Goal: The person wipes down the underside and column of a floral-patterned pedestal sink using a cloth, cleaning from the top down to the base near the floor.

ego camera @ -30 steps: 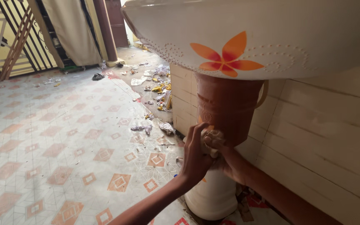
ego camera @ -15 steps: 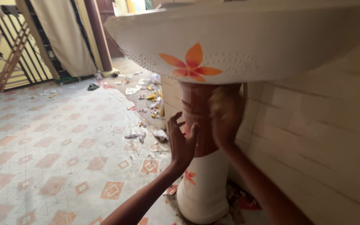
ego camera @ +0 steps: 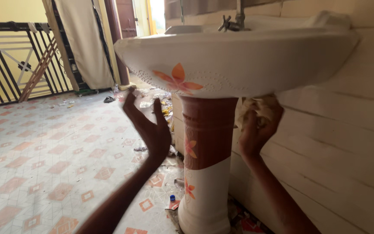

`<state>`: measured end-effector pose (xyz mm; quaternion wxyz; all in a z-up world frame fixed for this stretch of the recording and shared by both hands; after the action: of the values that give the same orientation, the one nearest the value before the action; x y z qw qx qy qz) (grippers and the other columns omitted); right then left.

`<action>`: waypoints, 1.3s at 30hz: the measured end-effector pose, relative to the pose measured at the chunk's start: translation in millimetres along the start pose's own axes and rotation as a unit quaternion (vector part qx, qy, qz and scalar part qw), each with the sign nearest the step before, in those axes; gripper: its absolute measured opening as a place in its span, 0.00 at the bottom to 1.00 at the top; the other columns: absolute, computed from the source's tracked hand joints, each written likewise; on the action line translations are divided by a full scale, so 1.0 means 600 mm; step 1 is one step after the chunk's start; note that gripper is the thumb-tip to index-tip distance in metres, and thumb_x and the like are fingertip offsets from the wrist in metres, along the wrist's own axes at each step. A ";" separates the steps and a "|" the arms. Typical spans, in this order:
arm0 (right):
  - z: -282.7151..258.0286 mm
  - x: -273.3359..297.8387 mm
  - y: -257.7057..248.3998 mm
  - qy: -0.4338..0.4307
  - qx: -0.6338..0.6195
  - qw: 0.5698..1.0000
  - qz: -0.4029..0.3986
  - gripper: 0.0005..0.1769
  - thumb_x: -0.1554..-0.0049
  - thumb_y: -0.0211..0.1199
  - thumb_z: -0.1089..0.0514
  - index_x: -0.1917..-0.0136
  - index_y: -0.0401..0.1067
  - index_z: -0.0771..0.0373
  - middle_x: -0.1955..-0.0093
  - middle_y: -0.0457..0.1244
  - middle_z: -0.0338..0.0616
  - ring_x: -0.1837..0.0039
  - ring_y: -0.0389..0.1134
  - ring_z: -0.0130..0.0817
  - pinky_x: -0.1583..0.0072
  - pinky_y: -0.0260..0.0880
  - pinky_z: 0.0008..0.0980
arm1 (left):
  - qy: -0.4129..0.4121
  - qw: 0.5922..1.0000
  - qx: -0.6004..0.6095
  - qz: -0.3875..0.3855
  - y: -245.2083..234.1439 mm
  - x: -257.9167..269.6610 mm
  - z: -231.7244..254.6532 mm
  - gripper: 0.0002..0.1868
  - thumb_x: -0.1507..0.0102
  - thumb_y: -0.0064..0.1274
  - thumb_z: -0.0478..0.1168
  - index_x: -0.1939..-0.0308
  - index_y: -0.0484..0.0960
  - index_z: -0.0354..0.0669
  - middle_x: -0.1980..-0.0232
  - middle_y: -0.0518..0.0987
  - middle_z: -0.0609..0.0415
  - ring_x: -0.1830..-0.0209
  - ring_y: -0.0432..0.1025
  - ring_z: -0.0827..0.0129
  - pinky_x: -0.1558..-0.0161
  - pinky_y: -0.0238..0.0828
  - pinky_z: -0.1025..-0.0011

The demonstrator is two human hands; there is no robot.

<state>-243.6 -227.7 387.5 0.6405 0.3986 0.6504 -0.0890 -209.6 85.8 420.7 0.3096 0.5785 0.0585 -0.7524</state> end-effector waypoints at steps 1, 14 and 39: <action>0.003 -0.011 -0.010 0.023 -0.029 0.999 0.030 0.17 0.34 0.56 0.66 0.33 0.63 0.68 0.35 0.58 0.47 0.34 0.62 0.37 0.28 0.65 0.41 | 0.043 0.999 -0.011 0.014 -0.009 -0.035 0.025 0.28 0.26 0.50 0.41 0.25 0.61 0.34 0.27 0.66 0.41 0.26 0.61 0.54 0.22 0.55 0.56; -0.174 -0.088 0.069 -0.257 0.093 0.955 -0.117 0.16 0.42 0.61 0.58 0.46 0.57 0.56 0.43 0.57 0.42 0.42 0.60 0.39 0.41 0.60 0.43 | 0.182 0.971 0.011 -0.154 0.099 -0.231 0.160 0.25 0.26 0.35 0.43 0.67 0.86 0.38 0.71 0.81 0.45 0.67 0.76 0.52 0.53 0.69 0.55; -0.029 0.104 0.296 0.667 -0.401 0.626 0.049 0.39 0.43 0.36 0.22 0.38 0.68 0.49 0.40 0.67 0.38 0.40 0.68 0.43 0.43 0.69 0.53 | -0.145 0.970 0.191 0.032 0.069 -0.113 -0.086 0.40 0.25 0.39 0.60 0.16 0.51 0.40 0.15 0.47 0.31 0.13 0.42 0.40 0.22 0.45 0.43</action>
<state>-135.9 -73.6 404.1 0.1316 0.0838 0.8504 0.5025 -134.8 102.7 476.8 0.2226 0.5134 -0.1507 -0.8150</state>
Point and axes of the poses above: each hand's wrist, its own x-axis away from the middle knuckle, its own y-axis out of the palm, z = x × y, the point moved 10 cm from there along -x, towards the middle knuckle
